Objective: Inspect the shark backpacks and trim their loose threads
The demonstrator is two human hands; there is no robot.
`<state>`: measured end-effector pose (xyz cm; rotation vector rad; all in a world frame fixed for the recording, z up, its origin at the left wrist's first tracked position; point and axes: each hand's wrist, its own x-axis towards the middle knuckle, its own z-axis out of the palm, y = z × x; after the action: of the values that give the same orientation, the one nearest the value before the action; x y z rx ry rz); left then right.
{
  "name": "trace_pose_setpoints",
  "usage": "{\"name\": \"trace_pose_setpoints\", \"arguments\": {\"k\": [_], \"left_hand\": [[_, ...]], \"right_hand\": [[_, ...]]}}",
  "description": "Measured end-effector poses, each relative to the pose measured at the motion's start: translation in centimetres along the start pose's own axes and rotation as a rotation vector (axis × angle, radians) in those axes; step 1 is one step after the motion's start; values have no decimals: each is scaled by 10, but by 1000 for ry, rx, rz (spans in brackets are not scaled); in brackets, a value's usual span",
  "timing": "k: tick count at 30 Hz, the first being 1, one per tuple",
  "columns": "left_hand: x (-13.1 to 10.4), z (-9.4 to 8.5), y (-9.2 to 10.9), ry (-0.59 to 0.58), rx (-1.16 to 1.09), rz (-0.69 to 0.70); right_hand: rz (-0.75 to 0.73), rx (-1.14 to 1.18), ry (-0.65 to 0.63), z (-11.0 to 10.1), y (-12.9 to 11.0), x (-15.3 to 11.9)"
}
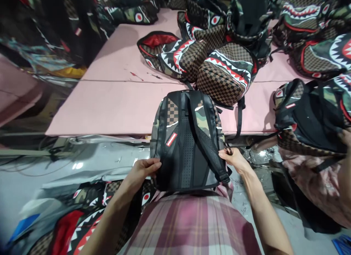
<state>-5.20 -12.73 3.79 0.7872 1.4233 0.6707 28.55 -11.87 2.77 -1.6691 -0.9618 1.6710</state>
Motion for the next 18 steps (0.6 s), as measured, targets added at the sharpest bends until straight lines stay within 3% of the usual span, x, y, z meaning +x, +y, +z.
{"name": "trace_pose_setpoints", "arguments": {"k": [7, 14, 18], "left_hand": [[1, -5, -3, 61, -103, -5], [2, -11, -6, 31, -131, 60], [-2, -23, -7, -20, -86, 155]], "right_hand": [[15, 13, 51, 1, 5, 3], [-26, 48, 81, 7, 5, 0], [-74, 72, 137, 2, 7, 2]]}}
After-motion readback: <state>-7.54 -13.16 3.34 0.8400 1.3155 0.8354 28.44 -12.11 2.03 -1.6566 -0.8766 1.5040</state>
